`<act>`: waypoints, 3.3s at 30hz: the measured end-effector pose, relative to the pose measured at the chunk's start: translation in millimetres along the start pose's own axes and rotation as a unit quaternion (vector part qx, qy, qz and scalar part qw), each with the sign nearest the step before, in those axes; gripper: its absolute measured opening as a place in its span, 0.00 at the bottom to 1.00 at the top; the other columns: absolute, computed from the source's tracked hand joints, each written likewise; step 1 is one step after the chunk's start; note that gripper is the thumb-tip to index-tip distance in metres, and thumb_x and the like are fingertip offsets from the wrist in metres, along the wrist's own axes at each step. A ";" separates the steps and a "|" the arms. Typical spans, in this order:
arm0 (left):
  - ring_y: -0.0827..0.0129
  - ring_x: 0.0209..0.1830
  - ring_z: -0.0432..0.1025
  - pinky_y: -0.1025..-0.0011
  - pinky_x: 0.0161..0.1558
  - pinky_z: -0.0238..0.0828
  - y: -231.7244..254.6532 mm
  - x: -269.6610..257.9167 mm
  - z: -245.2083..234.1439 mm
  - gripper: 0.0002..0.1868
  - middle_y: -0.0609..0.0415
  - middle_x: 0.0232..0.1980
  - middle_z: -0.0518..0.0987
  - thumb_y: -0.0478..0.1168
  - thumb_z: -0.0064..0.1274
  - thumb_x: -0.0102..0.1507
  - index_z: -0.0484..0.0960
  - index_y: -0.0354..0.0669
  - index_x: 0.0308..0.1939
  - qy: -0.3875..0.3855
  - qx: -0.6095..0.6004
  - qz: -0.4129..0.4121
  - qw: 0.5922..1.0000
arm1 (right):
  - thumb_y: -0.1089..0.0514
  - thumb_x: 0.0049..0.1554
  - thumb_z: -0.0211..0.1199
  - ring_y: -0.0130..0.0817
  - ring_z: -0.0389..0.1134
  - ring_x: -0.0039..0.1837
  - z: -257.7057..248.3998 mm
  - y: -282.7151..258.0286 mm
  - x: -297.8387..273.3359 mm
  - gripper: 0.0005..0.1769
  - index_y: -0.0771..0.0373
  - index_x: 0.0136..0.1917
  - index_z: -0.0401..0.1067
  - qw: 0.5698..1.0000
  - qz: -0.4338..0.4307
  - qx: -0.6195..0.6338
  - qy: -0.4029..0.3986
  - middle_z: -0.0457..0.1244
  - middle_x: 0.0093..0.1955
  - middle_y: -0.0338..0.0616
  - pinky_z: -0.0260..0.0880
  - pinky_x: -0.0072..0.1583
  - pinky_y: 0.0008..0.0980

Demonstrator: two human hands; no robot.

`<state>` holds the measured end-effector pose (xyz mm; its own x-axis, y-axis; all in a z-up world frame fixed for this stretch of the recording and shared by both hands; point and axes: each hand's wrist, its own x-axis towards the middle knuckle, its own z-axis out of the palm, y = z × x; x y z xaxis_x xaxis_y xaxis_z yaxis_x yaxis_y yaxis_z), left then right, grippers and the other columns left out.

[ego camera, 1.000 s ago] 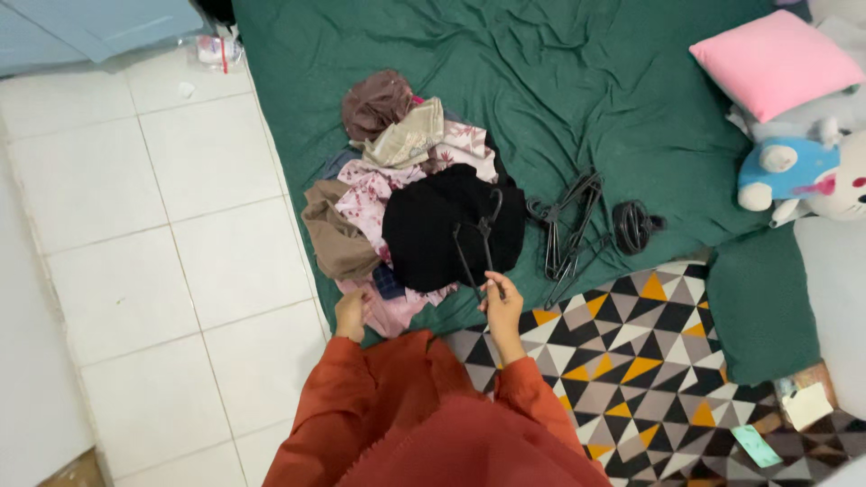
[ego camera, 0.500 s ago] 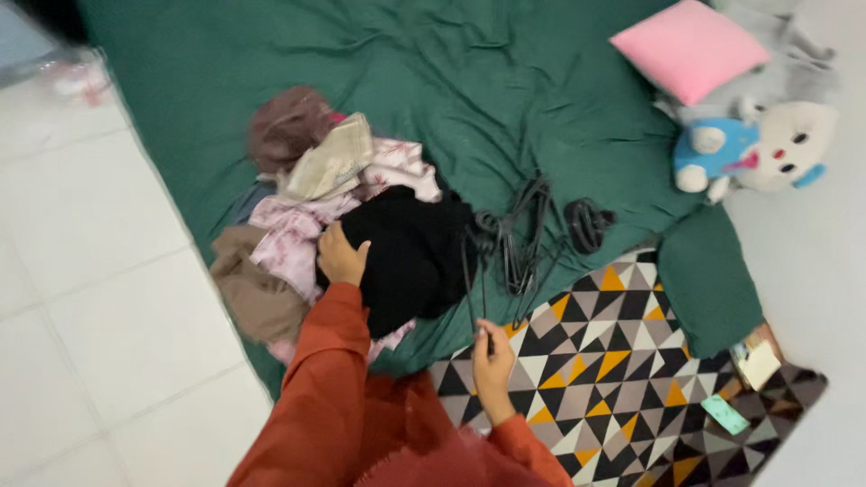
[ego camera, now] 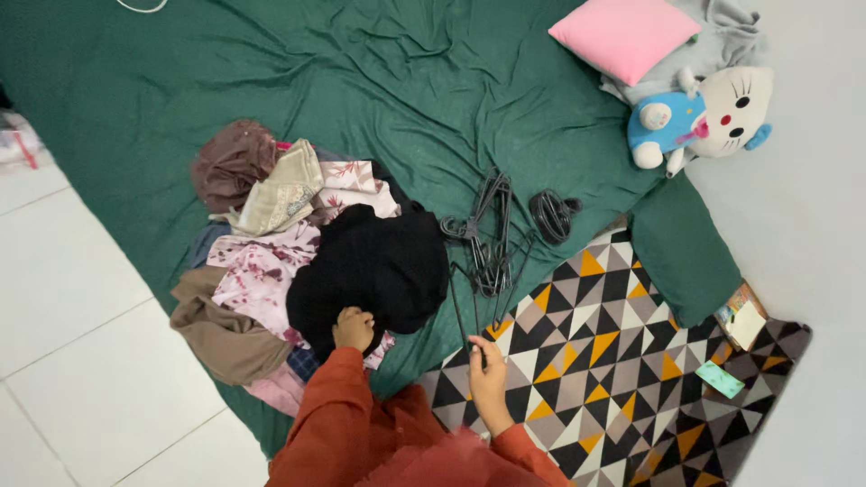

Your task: The person picks up clothes from a pile on a bed, places them on hangers, and hangs them on a clothing rack. The person handles a black top, a patterned top, and a pair of blue pants, placing each on a hanger and then on the rack.

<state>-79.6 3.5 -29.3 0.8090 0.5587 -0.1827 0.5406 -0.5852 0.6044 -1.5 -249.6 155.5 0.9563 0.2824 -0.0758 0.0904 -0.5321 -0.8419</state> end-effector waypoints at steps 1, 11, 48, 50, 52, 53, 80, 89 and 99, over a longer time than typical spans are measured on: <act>0.46 0.50 0.76 0.46 0.61 0.65 2.1 3.5 -6.3 0.08 0.44 0.45 0.83 0.39 0.57 0.55 0.86 0.43 0.36 0.072 -0.066 0.040 0.994 | 0.62 0.60 0.60 0.24 0.61 0.35 0.3 -2.5 0.6 0.11 0.59 0.57 0.76 0.999 -0.012 -0.035 -0.001 0.62 0.39 0.37 0.63 0.40 0.27; 0.62 0.39 0.80 0.68 0.44 0.75 154.3 -35.9 -145.4 0.12 0.45 0.40 0.85 0.38 0.56 0.62 0.83 0.36 0.47 0.055 -0.364 0.064 0.928 | 0.52 0.38 0.82 0.37 0.58 0.39 -22.4 -69.7 5.4 0.48 0.59 0.70 0.68 0.990 -0.070 -0.104 -0.064 0.54 0.40 0.46 0.63 0.42 0.35; 0.44 0.57 0.75 0.61 0.61 0.69 309.6 24.4 -381.0 0.24 0.34 0.53 0.82 0.25 0.44 0.55 0.80 0.27 0.54 0.226 -0.295 0.365 0.854 | 0.67 0.62 0.67 0.21 0.57 0.36 -318.6 -236.9 0.6 0.21 0.65 0.34 0.57 0.898 -0.197 0.254 0.302 0.55 0.42 0.32 0.59 0.38 0.25; 0.55 0.46 0.75 0.64 0.50 0.73 333.3 19.9 -441.7 0.15 0.41 0.42 0.82 0.28 0.47 0.60 0.82 0.29 0.48 0.190 -0.317 0.361 0.856 | 0.65 0.64 0.69 0.21 0.54 0.38 -311.0 -232.9 5.9 0.24 0.66 0.34 0.57 0.907 -0.209 0.191 0.311 0.54 0.42 0.34 0.55 0.39 0.27; 0.68 0.36 0.73 0.69 0.40 0.72 352.1 12.8 -486.5 0.10 0.50 0.33 0.81 0.31 0.49 0.62 0.84 0.31 0.43 0.131 -0.342 0.328 0.871 | 0.64 0.65 0.70 0.22 0.53 0.38 -303.4 -237.2 8.6 0.24 0.68 0.34 0.59 0.913 -0.230 0.124 0.314 0.54 0.42 0.36 0.54 0.38 0.29; 0.73 0.34 0.72 0.71 0.37 0.71 356.9 9.6 -499.6 0.10 0.55 0.32 0.81 0.32 0.49 0.62 0.85 0.33 0.41 0.114 -0.363 0.311 0.871 | 0.63 0.65 0.70 0.23 0.55 0.38 -298.0 -237.0 8.1 0.24 0.69 0.33 0.61 0.917 -0.240 0.088 0.308 0.54 0.42 0.37 0.54 0.38 0.30; 0.63 0.50 0.77 0.69 0.52 0.75 258.9 -29.0 -569.4 0.21 0.49 0.52 0.82 0.30 0.48 0.61 0.80 0.39 0.58 0.136 -0.396 0.098 0.903 | 0.54 0.69 0.66 0.33 0.58 0.42 -290.6 -271.3 30.7 0.23 0.70 0.36 0.71 0.919 -0.294 -0.003 0.261 0.57 0.40 0.44 0.57 0.45 0.36; 0.43 0.78 0.57 0.55 0.74 0.53 320.2 -108.8 -448.8 0.60 0.32 0.76 0.62 0.48 0.76 0.52 0.52 0.31 0.76 0.105 -0.231 0.415 0.874 | 0.55 0.65 0.69 0.45 0.64 0.46 -228.2 -354.7 -8.5 0.22 0.72 0.36 0.66 0.888 -0.408 -0.060 0.206 0.63 0.48 0.52 0.63 0.49 0.39; 0.58 0.49 0.81 0.66 0.51 0.76 339.9 -128.5 -381.8 0.15 0.46 0.48 0.86 0.34 0.56 0.63 0.82 0.37 0.53 0.124 -0.331 0.262 0.898 | 0.60 0.67 0.61 0.37 0.65 0.50 -154.6 -320.1 -23.4 0.09 0.69 0.54 0.75 0.914 -0.383 0.002 0.137 0.59 0.52 0.44 0.67 0.54 0.36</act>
<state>-88.0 -42.8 495.7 0.7911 0.4706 0.3909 -0.2224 -0.3740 0.9004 -9.8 -209.4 509.4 0.6475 0.3596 0.6719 0.7611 -0.2591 -0.5947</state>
